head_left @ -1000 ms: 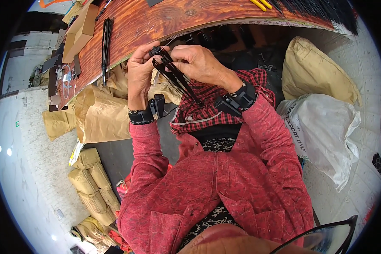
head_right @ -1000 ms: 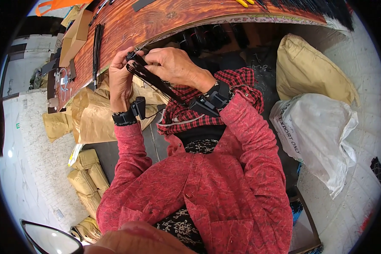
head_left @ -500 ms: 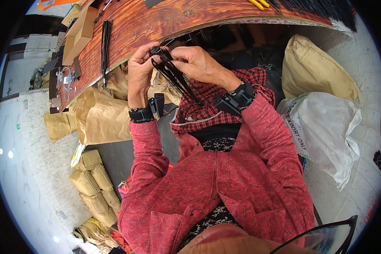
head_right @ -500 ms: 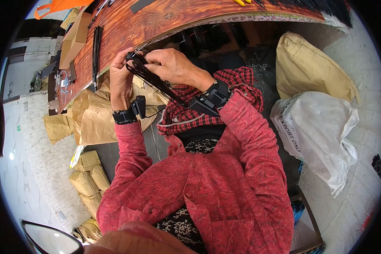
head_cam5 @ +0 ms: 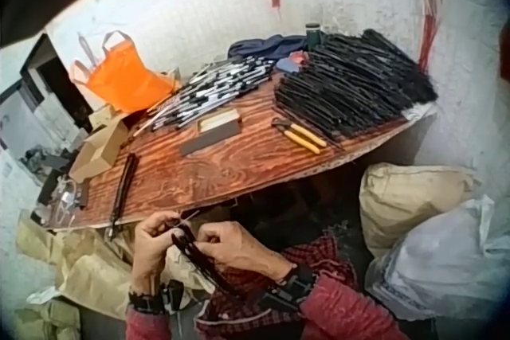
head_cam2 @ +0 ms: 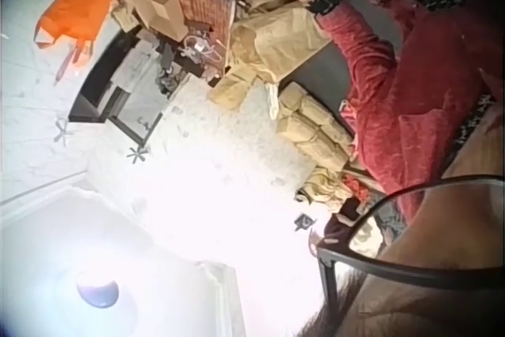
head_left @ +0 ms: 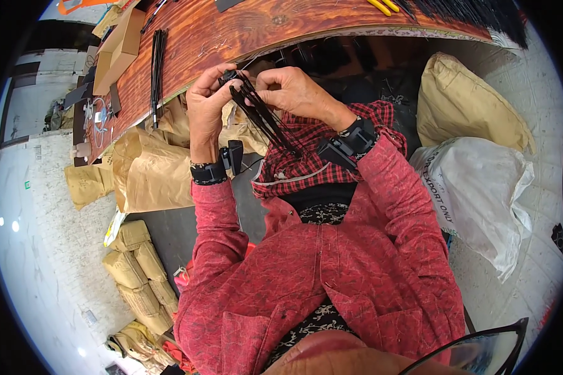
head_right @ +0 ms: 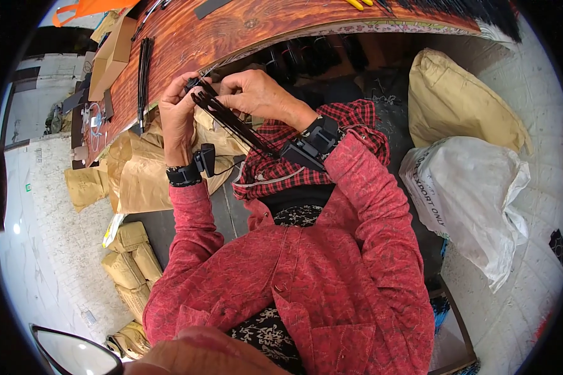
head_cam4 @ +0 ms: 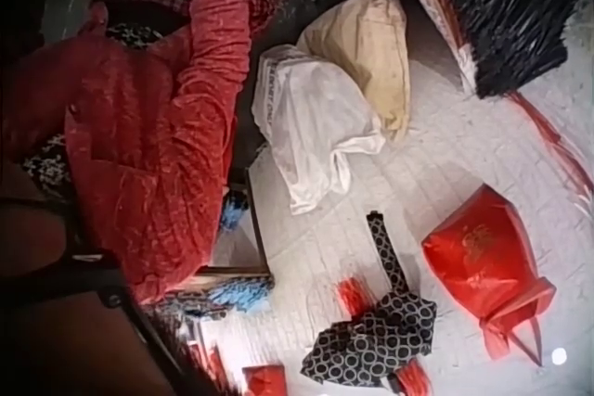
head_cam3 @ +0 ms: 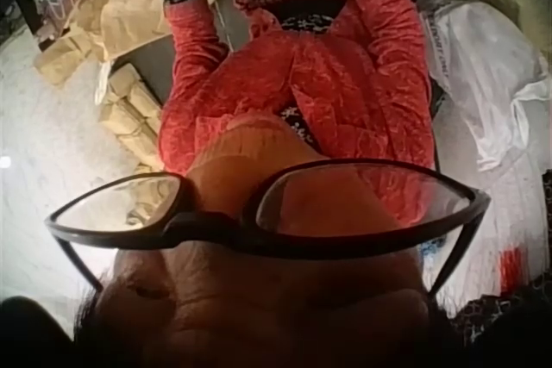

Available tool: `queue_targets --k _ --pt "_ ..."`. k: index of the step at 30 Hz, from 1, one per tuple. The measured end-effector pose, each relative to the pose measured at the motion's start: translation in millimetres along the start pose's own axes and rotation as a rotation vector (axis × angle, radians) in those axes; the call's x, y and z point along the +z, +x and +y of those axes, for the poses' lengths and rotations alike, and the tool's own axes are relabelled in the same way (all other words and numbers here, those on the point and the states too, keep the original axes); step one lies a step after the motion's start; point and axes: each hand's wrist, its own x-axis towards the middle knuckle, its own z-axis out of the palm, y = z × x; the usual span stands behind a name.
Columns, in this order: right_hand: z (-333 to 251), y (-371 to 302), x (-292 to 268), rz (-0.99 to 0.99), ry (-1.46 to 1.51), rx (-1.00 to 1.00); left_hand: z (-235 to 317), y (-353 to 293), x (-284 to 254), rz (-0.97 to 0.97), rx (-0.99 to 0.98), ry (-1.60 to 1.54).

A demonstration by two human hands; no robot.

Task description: The person gathers a bundle of thin black rods and inserts them into a small black cap before threading a wire through the assembly. They then use yellow-handled pliers to trim the excess wire and secure the components together.

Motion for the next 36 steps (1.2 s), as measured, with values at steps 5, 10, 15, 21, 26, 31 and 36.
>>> queue_targets --k 5,10,15,21,26,31,36 --pt "4 1 -2 -0.022 0.262 0.159 -2 0 2 0.01 0.001 -0.061" --pt "-5 0 -7 -0.057 0.493 0.278 -4 0 1 0.039 -0.02 -0.107" --pt "-6 -11 7 0.037 0.252 0.093 -11 3 -2 0.109 0.009 -0.094" --pt "-12 -16 32 0.265 -0.336 -0.061 -16 1 -6 0.196 0.073 -0.071" --pt "-12 -17 43 0.363 -0.503 -0.108 -15 0 -6 0.22 0.093 -0.045" --pt "-9 -17 44 0.359 -0.407 -0.104 -10 -4 1 0.243 0.101 -0.044" --pt "0 -15 43 0.364 -0.215 -0.083 -14 -3 -3 0.201 0.074 -0.103"
